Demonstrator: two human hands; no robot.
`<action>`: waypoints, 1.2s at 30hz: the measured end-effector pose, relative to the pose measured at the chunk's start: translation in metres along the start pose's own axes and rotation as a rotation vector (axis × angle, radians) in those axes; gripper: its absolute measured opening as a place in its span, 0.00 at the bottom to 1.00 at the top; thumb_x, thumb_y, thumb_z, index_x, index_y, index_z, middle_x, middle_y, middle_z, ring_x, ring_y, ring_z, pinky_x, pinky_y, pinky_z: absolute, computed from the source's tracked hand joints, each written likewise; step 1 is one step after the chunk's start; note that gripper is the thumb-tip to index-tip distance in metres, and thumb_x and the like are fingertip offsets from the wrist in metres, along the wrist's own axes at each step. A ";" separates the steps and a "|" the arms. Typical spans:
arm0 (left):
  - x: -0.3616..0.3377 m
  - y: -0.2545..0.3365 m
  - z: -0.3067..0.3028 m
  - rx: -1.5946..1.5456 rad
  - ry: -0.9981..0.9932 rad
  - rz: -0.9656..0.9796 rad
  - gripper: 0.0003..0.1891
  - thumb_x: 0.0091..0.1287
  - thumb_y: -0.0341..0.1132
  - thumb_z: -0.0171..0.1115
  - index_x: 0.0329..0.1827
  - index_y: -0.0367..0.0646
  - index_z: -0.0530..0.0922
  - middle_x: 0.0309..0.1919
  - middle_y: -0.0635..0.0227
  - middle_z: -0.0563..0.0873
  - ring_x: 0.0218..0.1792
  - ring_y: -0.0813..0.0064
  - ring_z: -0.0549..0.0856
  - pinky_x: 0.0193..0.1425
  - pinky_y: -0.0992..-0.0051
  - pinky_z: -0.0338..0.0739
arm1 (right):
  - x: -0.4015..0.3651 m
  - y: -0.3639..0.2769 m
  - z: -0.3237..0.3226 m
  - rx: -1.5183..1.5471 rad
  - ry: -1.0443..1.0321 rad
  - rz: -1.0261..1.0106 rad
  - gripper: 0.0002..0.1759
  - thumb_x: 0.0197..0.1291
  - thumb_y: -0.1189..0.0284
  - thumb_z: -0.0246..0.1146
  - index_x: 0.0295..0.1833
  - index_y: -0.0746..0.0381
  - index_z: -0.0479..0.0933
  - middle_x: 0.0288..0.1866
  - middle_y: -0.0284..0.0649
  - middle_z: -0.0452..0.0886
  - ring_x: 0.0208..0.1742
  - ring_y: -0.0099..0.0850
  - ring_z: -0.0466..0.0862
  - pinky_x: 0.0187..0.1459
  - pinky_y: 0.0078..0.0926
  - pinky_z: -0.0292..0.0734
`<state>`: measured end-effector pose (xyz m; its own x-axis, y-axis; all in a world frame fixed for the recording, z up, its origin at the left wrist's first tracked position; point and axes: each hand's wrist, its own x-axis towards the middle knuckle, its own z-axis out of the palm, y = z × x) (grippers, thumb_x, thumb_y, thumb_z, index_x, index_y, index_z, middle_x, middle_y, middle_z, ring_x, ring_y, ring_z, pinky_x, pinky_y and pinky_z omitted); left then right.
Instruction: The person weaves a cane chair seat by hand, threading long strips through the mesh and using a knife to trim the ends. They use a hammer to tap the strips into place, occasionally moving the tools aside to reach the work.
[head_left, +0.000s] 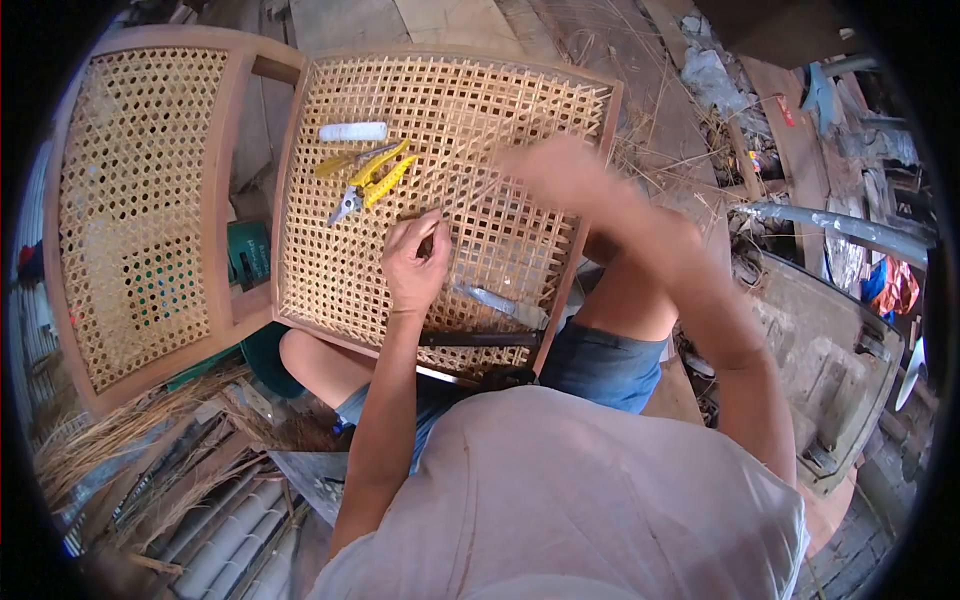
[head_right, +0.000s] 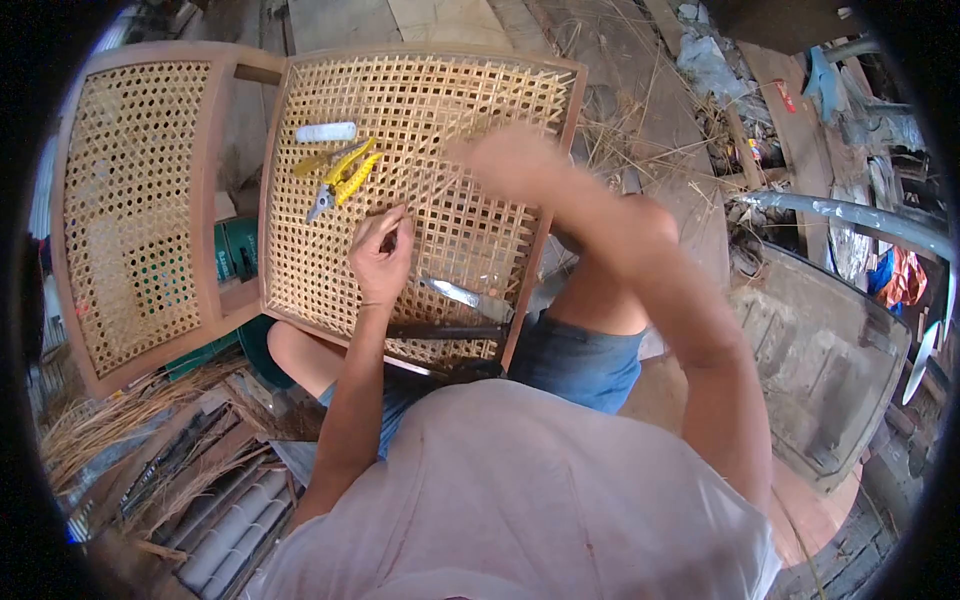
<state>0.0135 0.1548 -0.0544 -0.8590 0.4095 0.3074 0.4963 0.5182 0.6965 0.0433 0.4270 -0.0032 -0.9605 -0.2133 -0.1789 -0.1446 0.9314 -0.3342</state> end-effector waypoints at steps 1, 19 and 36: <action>-0.002 -0.001 0.000 -0.011 -0.005 0.003 0.13 0.62 0.27 0.75 0.50 0.45 0.90 0.42 0.64 0.91 0.44 0.65 0.89 0.50 0.68 0.85 | -0.013 0.020 -0.013 0.029 0.017 0.071 0.10 0.64 0.73 0.62 0.49 0.56 0.71 0.34 0.49 0.86 0.36 0.55 0.87 0.33 0.52 0.80; -0.006 -0.002 -0.007 -0.218 0.002 -0.156 0.21 0.67 0.21 0.65 0.63 0.43 0.82 0.40 0.70 0.84 0.34 0.83 0.82 0.36 0.82 0.79 | -0.068 0.049 -0.051 -0.050 0.422 0.223 0.09 0.81 0.63 0.51 0.55 0.55 0.69 0.30 0.57 0.83 0.36 0.63 0.84 0.36 0.61 0.74; 0.068 0.055 -0.067 -0.729 -0.119 -0.303 0.14 0.80 0.43 0.64 0.43 0.43 0.89 0.34 0.73 0.89 0.38 0.82 0.85 0.47 0.78 0.80 | -0.109 -0.135 0.028 0.237 0.258 0.210 0.19 0.67 0.63 0.71 0.59 0.57 0.80 0.46 0.46 0.89 0.47 0.46 0.90 0.51 0.46 0.85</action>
<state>-0.0265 0.1608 0.0481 -0.9038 0.4278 -0.0058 0.0008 0.0153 0.9999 0.1746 0.3158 0.0353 -0.9958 0.0835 -0.0382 0.0911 0.8467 -0.5242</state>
